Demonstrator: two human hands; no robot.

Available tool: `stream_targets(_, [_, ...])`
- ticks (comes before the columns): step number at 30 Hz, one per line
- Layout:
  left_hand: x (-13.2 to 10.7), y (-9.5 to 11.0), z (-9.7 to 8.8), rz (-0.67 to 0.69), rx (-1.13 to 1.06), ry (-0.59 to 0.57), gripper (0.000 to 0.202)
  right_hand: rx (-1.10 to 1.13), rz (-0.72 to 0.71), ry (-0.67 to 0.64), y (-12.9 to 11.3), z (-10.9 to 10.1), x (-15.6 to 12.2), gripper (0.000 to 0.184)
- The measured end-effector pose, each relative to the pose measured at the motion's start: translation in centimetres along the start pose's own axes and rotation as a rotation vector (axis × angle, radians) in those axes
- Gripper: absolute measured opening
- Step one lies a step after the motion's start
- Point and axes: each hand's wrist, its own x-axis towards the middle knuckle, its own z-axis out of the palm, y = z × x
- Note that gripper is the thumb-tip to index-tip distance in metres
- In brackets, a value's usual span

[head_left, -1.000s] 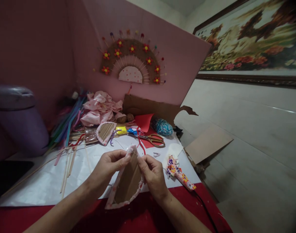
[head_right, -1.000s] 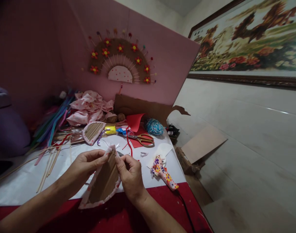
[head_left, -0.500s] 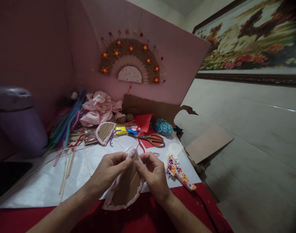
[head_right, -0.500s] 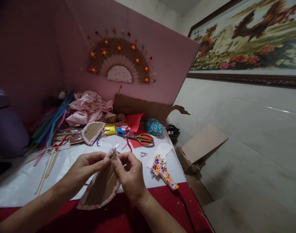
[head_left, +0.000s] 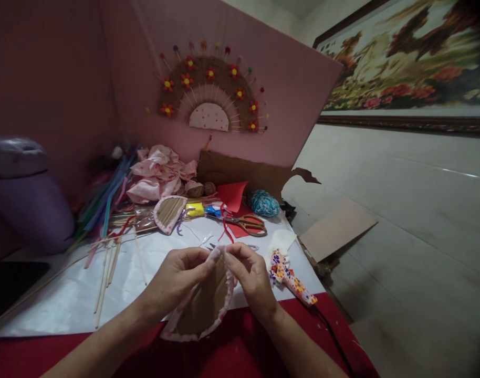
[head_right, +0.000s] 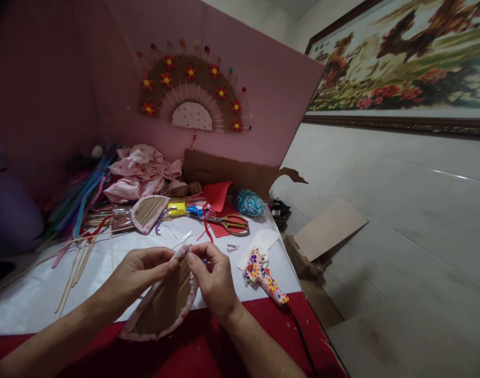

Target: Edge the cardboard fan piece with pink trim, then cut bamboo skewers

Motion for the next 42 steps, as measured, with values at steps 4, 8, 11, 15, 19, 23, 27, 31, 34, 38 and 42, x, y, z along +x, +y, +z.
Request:
stream_targets(4, [-0.1, -0.2, 0.3, 0.003, 0.063, -0.026, 0.028, 0.052, 0.049, -0.012, 0.1, -0.2, 0.2, 0.020])
stream_targets(8, [-0.1, -0.3, 0.4, 0.020, 0.110, -0.051, 0.029, 0.078, 0.062, -0.015, 0.4, -0.4, 0.3, 0.017])
stream_targets(11, [0.0, -0.5, 0.4, 0.030, 0.137, -0.062, 0.029, 0.055, 0.056, -0.001, 0.6, -0.5, 0.5, 0.015])
stream_targets(15, [0.0, -0.7, 0.5, 0.026, 0.197, -0.049, 0.030, -0.070, -0.018, 0.038, 0.5, -0.5, 0.5, 0.011])
stream_targets(19, [0.0, -1.2, 0.3, 0.023, 0.224, -0.032, 0.033, -0.320, -0.192, 0.061, 0.0, -0.4, -0.1, 0.009])
stream_targets(23, [0.0, -1.3, 0.3, 0.022, 0.236, -0.026, 0.036, -0.462, -0.306, 0.104, -0.3, -0.4, -0.4, 0.011])
stream_targets(27, [0.0, -0.9, 0.5, 0.012, 0.224, -0.015, 0.034, -0.411, -0.181, 0.149, 0.2, -0.8, 0.1, 0.016])
stream_targets(31, [-0.2, -0.7, 0.6, 0.012, 0.221, -0.024, 0.032, -0.276, -0.031, 0.040, 0.8, -0.9, 0.7, 0.017])
stream_targets(34, [-0.1, -0.7, 0.6, 0.011, 0.215, -0.030, 0.031, -0.284, -0.030, 0.050, 0.8, -0.7, 0.6, 0.014])
stream_targets(38, [-0.1, -0.7, 0.6, -0.001, 0.205, -0.027, 0.031, -0.403, -0.138, 0.071, 0.4, -0.5, 0.2, 0.011])
stream_targets(42, [-0.3, -0.7, 0.6, -0.006, 0.173, -0.038, 0.032, -0.564, -0.374, 0.069, 0.2, -0.4, -0.1, 0.009])
